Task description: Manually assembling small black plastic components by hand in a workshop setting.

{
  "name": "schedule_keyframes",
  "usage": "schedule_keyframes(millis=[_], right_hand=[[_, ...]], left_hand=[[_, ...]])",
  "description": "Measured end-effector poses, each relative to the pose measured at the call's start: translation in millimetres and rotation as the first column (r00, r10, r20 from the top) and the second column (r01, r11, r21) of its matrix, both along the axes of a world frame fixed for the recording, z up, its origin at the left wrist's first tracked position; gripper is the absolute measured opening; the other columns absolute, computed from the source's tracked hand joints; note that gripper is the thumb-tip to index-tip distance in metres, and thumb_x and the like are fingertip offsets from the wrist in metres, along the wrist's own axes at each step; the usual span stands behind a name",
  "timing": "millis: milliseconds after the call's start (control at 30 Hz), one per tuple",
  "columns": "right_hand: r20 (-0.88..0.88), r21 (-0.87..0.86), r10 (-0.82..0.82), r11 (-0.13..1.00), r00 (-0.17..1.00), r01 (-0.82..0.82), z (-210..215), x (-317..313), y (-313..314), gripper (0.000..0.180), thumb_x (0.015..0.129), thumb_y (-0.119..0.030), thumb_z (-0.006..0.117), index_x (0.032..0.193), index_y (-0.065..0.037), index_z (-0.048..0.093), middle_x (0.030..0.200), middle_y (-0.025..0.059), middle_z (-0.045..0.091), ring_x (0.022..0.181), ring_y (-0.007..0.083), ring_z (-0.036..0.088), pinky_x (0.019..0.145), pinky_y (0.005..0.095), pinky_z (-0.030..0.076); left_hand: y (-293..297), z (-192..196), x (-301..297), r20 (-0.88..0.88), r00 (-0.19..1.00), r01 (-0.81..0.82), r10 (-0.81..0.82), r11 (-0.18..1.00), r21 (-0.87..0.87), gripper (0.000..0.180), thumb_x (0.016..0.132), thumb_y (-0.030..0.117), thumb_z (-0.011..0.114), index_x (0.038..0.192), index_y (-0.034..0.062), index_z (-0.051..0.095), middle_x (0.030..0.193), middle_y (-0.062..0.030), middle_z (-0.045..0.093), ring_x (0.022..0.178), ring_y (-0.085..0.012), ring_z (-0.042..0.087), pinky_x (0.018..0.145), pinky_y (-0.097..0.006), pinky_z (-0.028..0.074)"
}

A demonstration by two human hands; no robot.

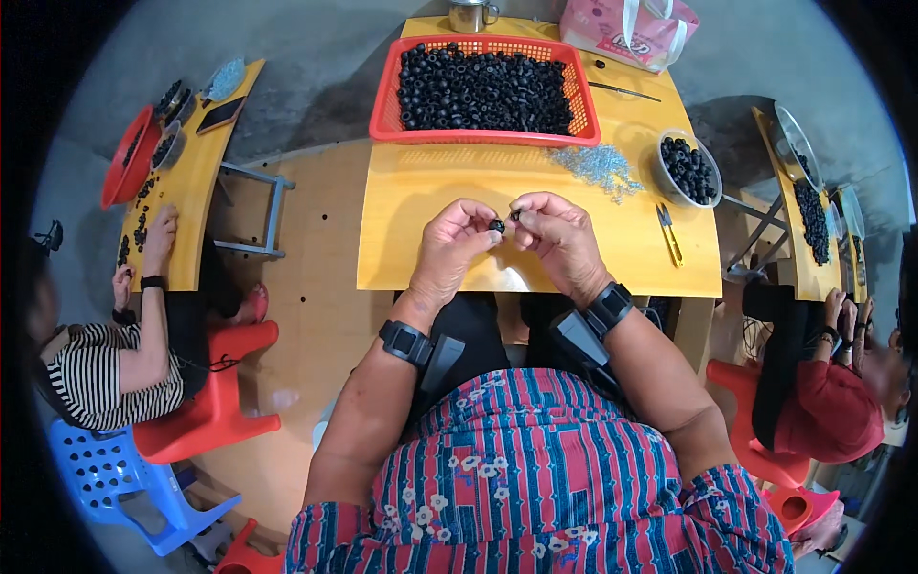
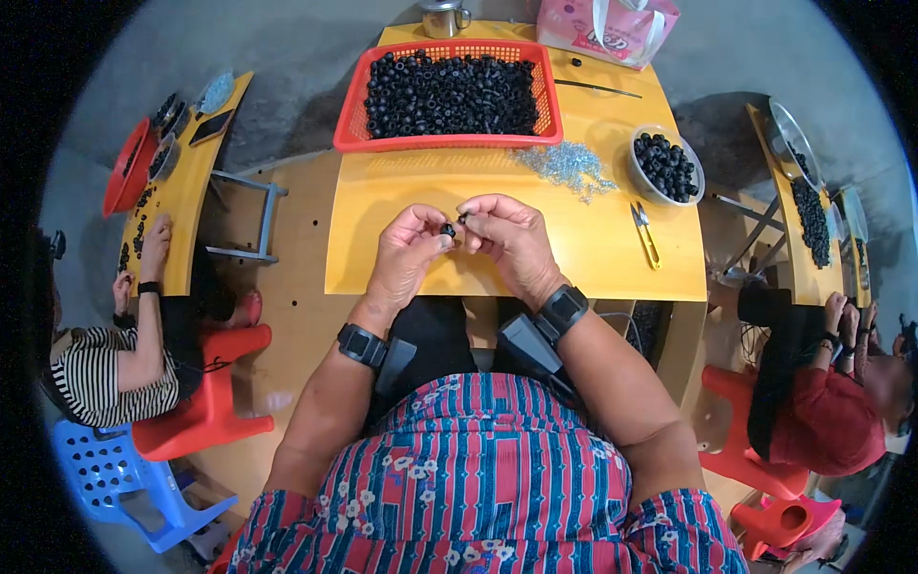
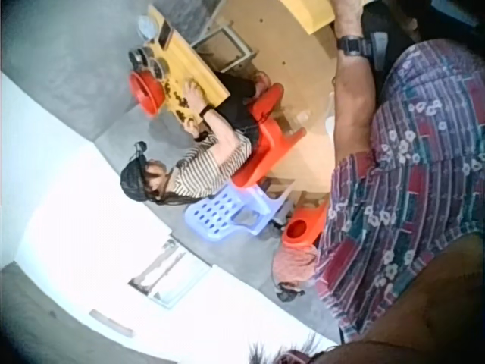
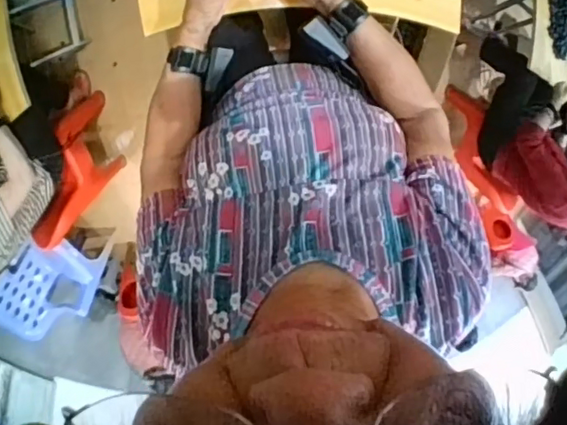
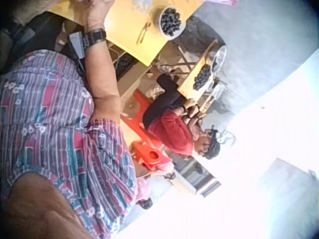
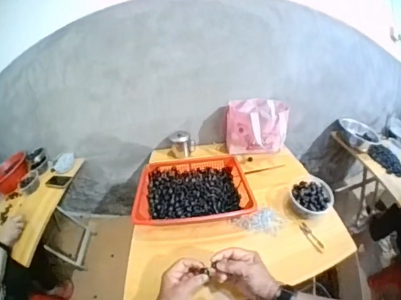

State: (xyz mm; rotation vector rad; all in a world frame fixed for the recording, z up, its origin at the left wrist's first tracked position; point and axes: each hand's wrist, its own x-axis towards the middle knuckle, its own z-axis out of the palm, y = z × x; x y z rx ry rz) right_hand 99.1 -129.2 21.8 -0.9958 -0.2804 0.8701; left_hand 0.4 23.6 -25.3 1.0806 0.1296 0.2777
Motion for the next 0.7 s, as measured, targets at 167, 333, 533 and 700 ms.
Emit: schedule_keyframes(millis=[167,333,533,700], right_hand=[[0.03,-0.014,-0.004,1.0,1.0,0.004,-11,1,-1,0.02,0.091,-0.002,0.06,0.11,0.001,0.065,0.081,0.0042,0.065,0.072,0.0111,0.059,0.072,0.0252,0.05],[-0.001,-0.008,0.023,1.0,1.0,-0.023,-14,-1,1,0.02,0.091,-0.003,0.06,0.11,0.001,0.065,0.081,0.0043,0.065,0.073,0.0118,0.061,0.073,0.0263,0.052],[0.089,-0.075,0.039,0.997,0.995,-0.033,-11,0,2,0.018,0.092,-0.004,0.06,0.108,0.002,0.065,0.081,0.0045,0.066,0.073,0.0118,0.062,0.074,0.0266,0.053],[0.211,-0.143,0.058,0.989,0.976,-0.028,-10,4,2,0.016,0.092,-0.003,0.059,0.106,0.002,0.065,0.083,0.0043,0.066,0.073,0.0107,0.062,0.074,0.0257,0.053]], left_hand=[[0,0,1,0.004,1.0,-0.002,0.002,1.0,0.017,0.02,0.086,-0.005,0.062,0.105,0.0026,0.057,0.095,-0.0039,0.059,0.09,-0.0112,0.058,0.084,-0.028,0.052],[0,0,1,0.029,1.0,0.008,-0.008,1.0,0.0,0.021,0.087,-0.005,0.062,0.105,0.0027,0.058,0.095,-0.0035,0.059,0.09,-0.0109,0.058,0.084,-0.026,0.051],[1,0,1,0.023,1.0,0.01,-0.011,1.0,0.007,0.021,0.086,-0.006,0.062,0.105,0.0027,0.057,0.095,-0.0029,0.058,0.089,-0.0103,0.058,0.084,-0.026,0.052],[-1,8,0,0.022,1.0,0.008,-0.008,0.999,-0.036,0.019,0.084,-0.005,0.064,0.1,0.0037,0.06,0.093,-0.0005,0.061,0.087,-0.0084,0.057,0.084,-0.024,0.049]])
